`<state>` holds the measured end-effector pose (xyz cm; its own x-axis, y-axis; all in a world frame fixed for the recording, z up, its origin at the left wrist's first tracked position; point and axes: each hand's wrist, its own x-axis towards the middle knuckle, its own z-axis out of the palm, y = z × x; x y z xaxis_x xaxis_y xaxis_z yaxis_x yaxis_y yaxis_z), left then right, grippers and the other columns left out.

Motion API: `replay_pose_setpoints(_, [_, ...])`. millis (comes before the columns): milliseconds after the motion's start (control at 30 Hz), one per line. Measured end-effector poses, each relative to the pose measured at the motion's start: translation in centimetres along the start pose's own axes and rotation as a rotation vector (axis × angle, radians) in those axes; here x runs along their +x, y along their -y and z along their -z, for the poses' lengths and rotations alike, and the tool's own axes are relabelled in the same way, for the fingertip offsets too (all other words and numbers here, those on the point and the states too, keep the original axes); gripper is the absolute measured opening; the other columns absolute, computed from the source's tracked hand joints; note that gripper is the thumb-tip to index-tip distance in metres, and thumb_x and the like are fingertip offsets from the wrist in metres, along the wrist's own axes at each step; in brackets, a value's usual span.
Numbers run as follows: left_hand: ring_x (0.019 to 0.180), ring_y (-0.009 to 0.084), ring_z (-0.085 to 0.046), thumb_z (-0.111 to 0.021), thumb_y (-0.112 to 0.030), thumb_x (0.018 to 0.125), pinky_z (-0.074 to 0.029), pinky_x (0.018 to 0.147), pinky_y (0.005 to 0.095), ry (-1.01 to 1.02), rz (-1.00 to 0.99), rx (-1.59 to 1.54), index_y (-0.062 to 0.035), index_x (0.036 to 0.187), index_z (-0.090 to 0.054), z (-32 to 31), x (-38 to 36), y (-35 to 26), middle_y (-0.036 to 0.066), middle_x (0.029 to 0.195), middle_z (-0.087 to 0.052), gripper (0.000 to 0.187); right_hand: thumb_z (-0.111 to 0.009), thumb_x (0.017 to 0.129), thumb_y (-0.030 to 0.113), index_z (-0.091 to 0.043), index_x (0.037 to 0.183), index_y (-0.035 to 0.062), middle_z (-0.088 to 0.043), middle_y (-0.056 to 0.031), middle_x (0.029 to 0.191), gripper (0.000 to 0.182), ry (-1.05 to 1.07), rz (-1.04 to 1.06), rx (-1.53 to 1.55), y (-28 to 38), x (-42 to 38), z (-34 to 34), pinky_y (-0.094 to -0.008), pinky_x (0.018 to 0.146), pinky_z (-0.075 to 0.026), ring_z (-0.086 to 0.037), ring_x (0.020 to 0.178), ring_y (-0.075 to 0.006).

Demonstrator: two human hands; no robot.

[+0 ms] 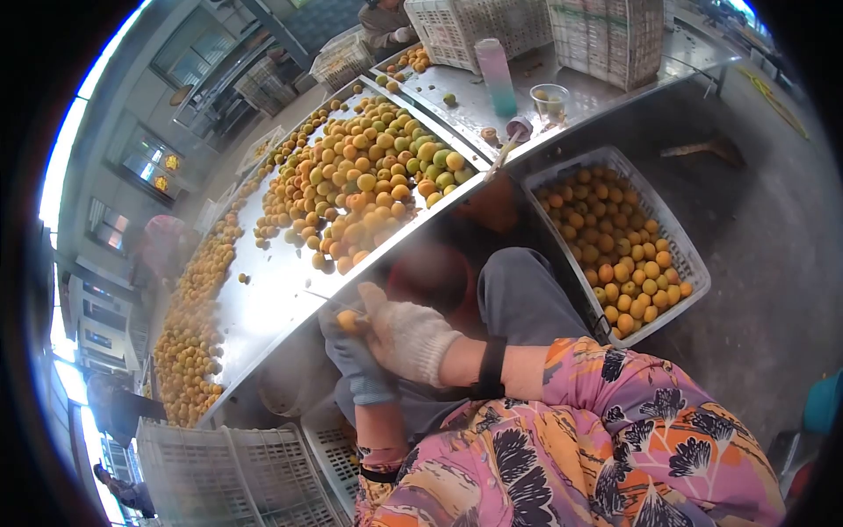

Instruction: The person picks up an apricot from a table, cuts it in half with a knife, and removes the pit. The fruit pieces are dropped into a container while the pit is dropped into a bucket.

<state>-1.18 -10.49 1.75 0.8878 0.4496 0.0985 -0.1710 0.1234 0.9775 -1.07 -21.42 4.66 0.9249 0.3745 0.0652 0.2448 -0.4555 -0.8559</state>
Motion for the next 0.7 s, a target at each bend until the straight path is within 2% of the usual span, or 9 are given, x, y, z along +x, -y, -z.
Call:
replay_pose_setpoints(133, [0.075, 0.0111, -0.053, -0.039, -0.022, 0.101, -0.047, 0.067, 0.0257, -0.007, 0.111, -0.059, -0.0082, 0.087, -0.051, 0.8, 0.6, -0.8, 0.002, 0.084, -0.056, 0.023, -0.047, 0.092, 0.023, -0.041, 0.118, 0.0021, -0.064, -0.0266, 0.094, 0.034, 0.021, 0.008, 0.146, -1.1, 0.7, -0.7, -0.0501, 0.079, -0.048, -0.062, 0.091, -0.043])
replay_pose_setpoints(267, [0.076, 0.0114, -0.059, -0.04, -0.035, 0.101, -0.049, 0.067, 0.0247, 0.219, 0.006, 0.038, -0.0027, 0.093, -0.057, 3.1, 1.6, 2.2, 0.004, 0.083, -0.061, 0.037, -0.051, 0.082, 0.012, -0.035, 0.139, 0.0082, -0.066, -0.0172, 0.091, 0.059, 0.158, 0.042, 0.312, -1.8, 1.4, 0.1, -0.0381, 0.079, -0.051, -0.066, 0.087, -0.033])
replay_pose_setpoints(333, [0.077, 0.0114, -0.059, -0.04, -0.033, 0.1, -0.05, 0.069, 0.0245, 0.251, -0.052, 0.054, -0.0035, 0.095, -0.056, 3.3, 1.7, 2.4, 0.004, 0.084, -0.06, 0.034, -0.049, 0.089, 0.022, -0.047, 0.118, 0.0017, -0.063, -0.0271, 0.104, 0.036, 0.425, -0.222, 0.439, 0.3, 0.1, 2.6, -0.0448, 0.086, -0.045, -0.059, 0.101, -0.0428])
replay_pose_setpoints(367, [0.078, 0.013, -0.06, -0.04, -0.033, 0.1, -0.051, 0.072, 0.0258, 0.236, 0.186, -0.207, -0.0034, 0.096, -0.055, 3.5, 1.9, 1.8, 0.005, 0.085, -0.06, 0.034, -0.048, 0.089, 0.023, -0.043, 0.125, 0.0017, -0.063, -0.0261, 0.106, 0.042, 0.453, -0.235, 0.442, 0.7, -0.5, 3.1, -0.0469, 0.087, -0.045, -0.058, 0.103, -0.0438])
replay_pose_setpoints(400, [0.08, 0.0145, -0.061, -0.04, -0.033, 0.1, -0.052, 0.075, 0.0271, 0.216, 0.421, -0.469, -0.0033, 0.097, -0.055, 3.5, 2.1, 1.3, 0.006, 0.086, -0.061, 0.034, -0.048, 0.089, 0.023, -0.043, 0.125, 0.0017, -0.063, -0.0261, 0.106, 0.042, 0.452, -0.236, 0.443, 0.2, -0.3, 2.5, -0.0469, 0.087, -0.045, -0.058, 0.103, -0.0438])
replay_pose_setpoints(433, [0.083, 0.0176, -0.062, -0.039, -0.04, 0.1, -0.053, 0.08, 0.031, 0.336, 0.032, -0.066, -0.002, 0.097, -0.056, 3.1, 1.5, 0.9, 0.008, 0.086, -0.061, 0.041, -0.047, 0.09, 0.024, -0.04, 0.128, 0.0027, -0.063, -0.0259, 0.106, 0.044, 0.324, -0.146, 0.369, -0.6, 0.0, 1.3, -0.0476, 0.087, -0.044, -0.058, 0.103, -0.0438])
replay_pose_setpoints(467, [0.083, 0.0176, -0.062, -0.039, -0.04, 0.1, -0.053, 0.08, 0.031, 0.331, 0.029, -0.065, -0.002, 0.097, -0.056, 2.6, 1.2, 0.1, 0.008, 0.086, -0.061, 0.041, -0.046, 0.091, 0.026, -0.037, 0.13, 0.0037, -0.063, -0.0256, 0.106, 0.046, 0.2, -0.054, 0.294, -1.2, 0.1, 0.4, -0.0484, 0.087, -0.044, -0.058, 0.103, -0.0439])
replay_pose_setpoints(533, [0.084, 0.019, -0.062, -0.035, -0.046, 0.099, -0.052, 0.081, 0.0333, 0.169, 0.373, -0.466, -0.0007, 0.1, -0.056, 1.0, 1.3, -1.6, 0.008, 0.087, -0.061, 0.05, -0.046, 0.093, 0.028, -0.035, 0.131, 0.0037, -0.063, -0.0257, 0.105, 0.046, 0.174, -0.042, 0.261, 0.0, -0.4, 1.0, -0.0492, 0.086, -0.044, -0.058, 0.101, -0.0442])
replay_pose_setpoints(700, [0.078, 0.0196, -0.057, -0.03, -0.053, 0.099, -0.051, 0.075, 0.034, 0.094, 0.38, -0.48, 0.0002, 0.103, -0.056, 0.0, 1.1, -2.4, 0.008, 0.087, -0.058, 0.06, -0.045, 0.095, 0.034, -0.029, 0.137, 0.0028, -0.065, -0.0253, 0.1, 0.054, 0.113, -0.05, 0.119, 0.4, -0.6, 1.3, -0.0498, 0.082, -0.046, -0.061, 0.094, -0.0444])
